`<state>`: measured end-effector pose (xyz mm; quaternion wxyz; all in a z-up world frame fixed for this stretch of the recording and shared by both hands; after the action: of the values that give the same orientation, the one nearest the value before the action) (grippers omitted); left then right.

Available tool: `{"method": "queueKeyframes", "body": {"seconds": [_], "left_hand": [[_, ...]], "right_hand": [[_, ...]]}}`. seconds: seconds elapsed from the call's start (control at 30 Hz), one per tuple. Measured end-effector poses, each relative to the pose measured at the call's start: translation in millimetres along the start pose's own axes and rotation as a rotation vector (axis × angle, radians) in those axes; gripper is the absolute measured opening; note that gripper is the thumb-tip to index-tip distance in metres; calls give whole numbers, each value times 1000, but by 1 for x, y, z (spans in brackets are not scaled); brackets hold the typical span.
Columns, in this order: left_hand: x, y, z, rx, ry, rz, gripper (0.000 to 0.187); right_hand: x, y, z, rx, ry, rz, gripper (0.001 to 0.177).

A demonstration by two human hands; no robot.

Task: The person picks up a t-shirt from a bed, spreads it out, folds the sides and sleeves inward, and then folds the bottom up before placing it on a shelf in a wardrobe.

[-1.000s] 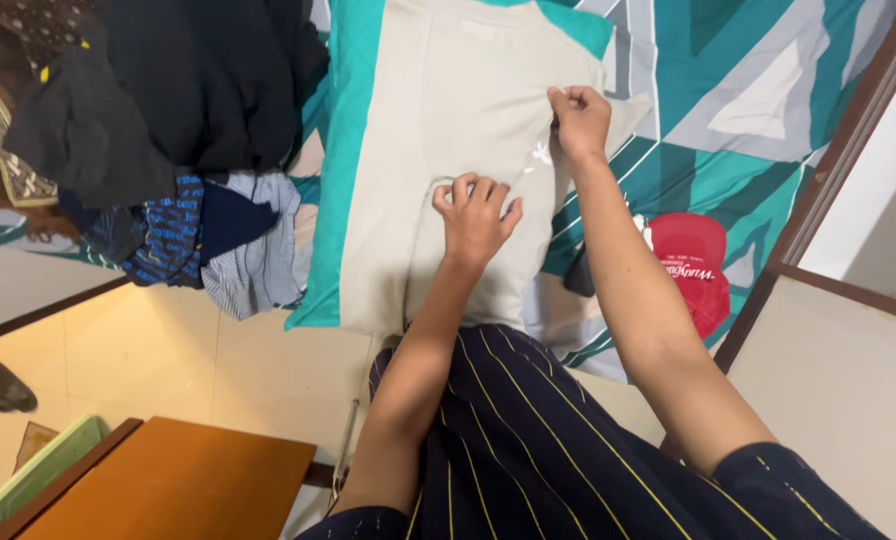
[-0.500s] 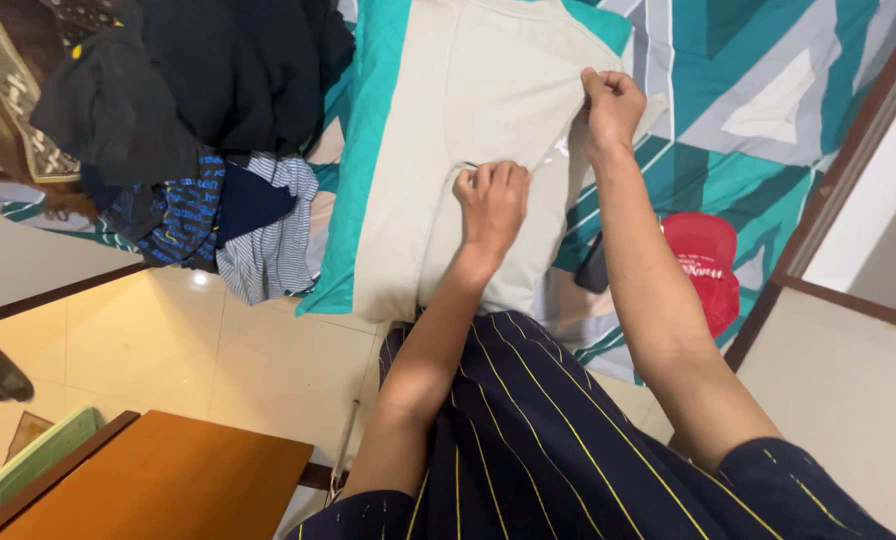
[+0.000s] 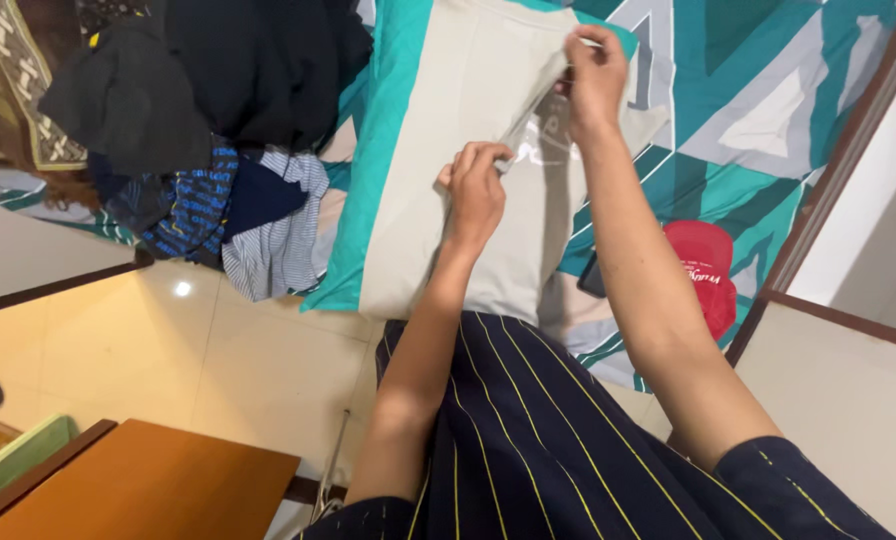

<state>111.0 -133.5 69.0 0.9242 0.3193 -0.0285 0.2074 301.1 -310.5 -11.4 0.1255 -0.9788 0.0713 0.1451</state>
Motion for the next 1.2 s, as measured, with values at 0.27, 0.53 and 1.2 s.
{"method": "queueKeyframes", "body": {"seconds": [0.27, 0.53, 1.2], "left_hand": [[18, 40, -32, 10, 99, 139, 16], [20, 43, -83, 112, 253, 176, 17], [46, 2, -62, 395, 103, -215, 66]], "right_hand": [[11, -86, 17, -125, 166, -149, 12], [26, -131, 59, -292, 132, -195, 13], [-54, -152, 25, -1192, 701, -413, 50]]}}
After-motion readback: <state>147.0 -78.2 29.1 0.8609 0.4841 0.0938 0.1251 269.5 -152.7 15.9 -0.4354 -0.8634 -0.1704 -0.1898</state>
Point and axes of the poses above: each hand's wrist, its own x-axis towards the middle knuckle, its own y-axis out of the back of the hand, z = x × y, the point moved 9 cm from there along x, towards the middle knuckle, and after that the axes turned 3 degrees about x, right-handed, at the moved point
